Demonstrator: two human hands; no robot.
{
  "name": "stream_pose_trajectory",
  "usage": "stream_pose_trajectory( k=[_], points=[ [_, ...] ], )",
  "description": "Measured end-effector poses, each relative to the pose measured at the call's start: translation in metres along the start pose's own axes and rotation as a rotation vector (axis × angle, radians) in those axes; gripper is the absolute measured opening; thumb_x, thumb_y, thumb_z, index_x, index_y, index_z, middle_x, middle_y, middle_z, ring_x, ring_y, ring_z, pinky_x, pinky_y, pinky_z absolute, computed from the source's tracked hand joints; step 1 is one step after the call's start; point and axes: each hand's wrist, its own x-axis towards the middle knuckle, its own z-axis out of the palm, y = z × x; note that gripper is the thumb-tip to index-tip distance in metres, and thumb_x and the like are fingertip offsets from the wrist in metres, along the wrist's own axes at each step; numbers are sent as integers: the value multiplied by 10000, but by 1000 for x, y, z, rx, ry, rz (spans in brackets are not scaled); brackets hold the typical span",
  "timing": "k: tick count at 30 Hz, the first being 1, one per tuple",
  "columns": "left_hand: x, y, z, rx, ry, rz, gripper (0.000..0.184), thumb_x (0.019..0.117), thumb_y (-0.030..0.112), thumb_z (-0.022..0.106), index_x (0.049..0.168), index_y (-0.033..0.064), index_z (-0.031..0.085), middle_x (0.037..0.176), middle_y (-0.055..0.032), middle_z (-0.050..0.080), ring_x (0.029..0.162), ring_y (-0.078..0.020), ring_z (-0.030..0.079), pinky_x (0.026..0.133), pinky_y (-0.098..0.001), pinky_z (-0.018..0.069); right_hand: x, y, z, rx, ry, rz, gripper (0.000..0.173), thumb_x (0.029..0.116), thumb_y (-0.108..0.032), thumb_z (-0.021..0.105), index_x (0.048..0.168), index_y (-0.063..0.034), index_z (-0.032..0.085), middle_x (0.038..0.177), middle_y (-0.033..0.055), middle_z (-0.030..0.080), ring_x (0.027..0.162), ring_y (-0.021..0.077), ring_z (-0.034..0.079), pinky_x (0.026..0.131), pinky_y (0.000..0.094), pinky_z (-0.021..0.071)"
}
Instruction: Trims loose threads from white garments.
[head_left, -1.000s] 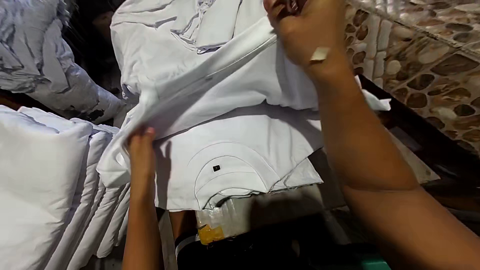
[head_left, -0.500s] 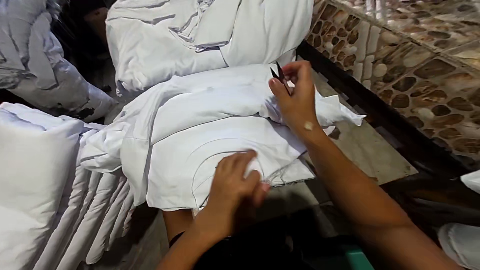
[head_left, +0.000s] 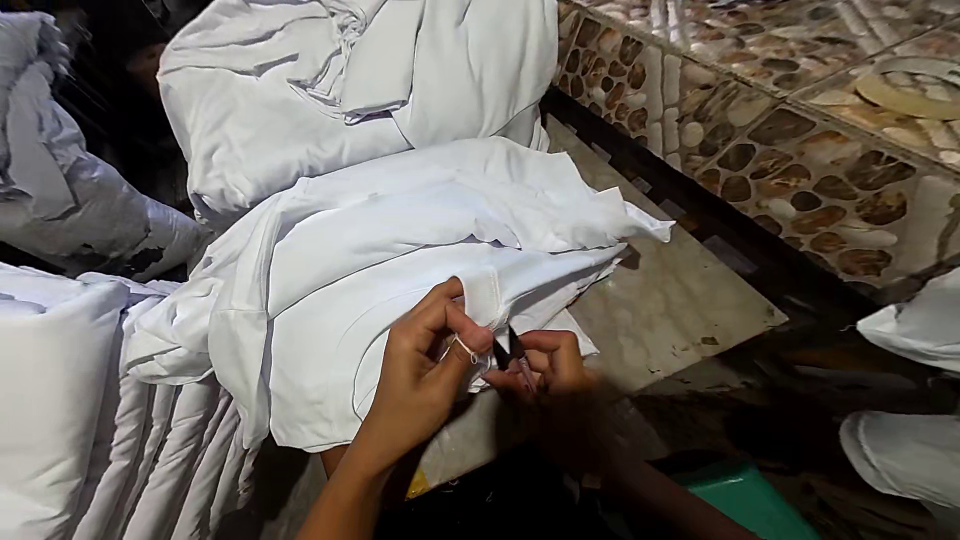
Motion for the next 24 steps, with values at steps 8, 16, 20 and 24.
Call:
stream_pose_trajectory(
  k=[8, 16, 20, 24],
  points=[
    [-9, -6, 0, -186, 109, -42, 374, 1041, 400, 530, 753, 210, 673, 1124, 108, 731, 1090, -1, 647, 935, -221, 527, 9, 2, 6, 144, 50, 134, 248, 1010, -159, 579, 1081, 60, 488, 602, -35, 530, 459, -52, 494, 453, 134, 472],
    [-33, 16, 27, 539, -64, 206, 389, 1053, 218, 459, 785, 10, 650, 827, -119, 692, 834, -144, 685, 787, -249, 553, 51, 13, -19, 99, -207, 200, 405, 873, -458, 722, 749, -88, 615, 590, -124, 457, 532, -96, 400, 506, 113, 335],
    [-48, 21, 52, 1232, -147, 355, 521, 1060, 350, 444, 717, 36, 678, 997, -211, 761, 968, -320, 760, 826, -405, 602, 76, 20, -34, 60, -598, 211, 270, 920, -270, 708, 734, -82, 652, 586, -71, 504, 540, -13, 454, 525, 206, 366],
    [-50, 20, 40, 941, 43, 350, 399, 1067, 246, 437, 731, 74, 566, 760, -76, 604, 611, -150, 578, 522, -219, 462, 62, 28, -27, 1132, -346, 671, 236, 1005, -52, 506, 838, -157, 637, 532, -110, 521, 428, -72, 442, 438, 83, 386]
  ],
)
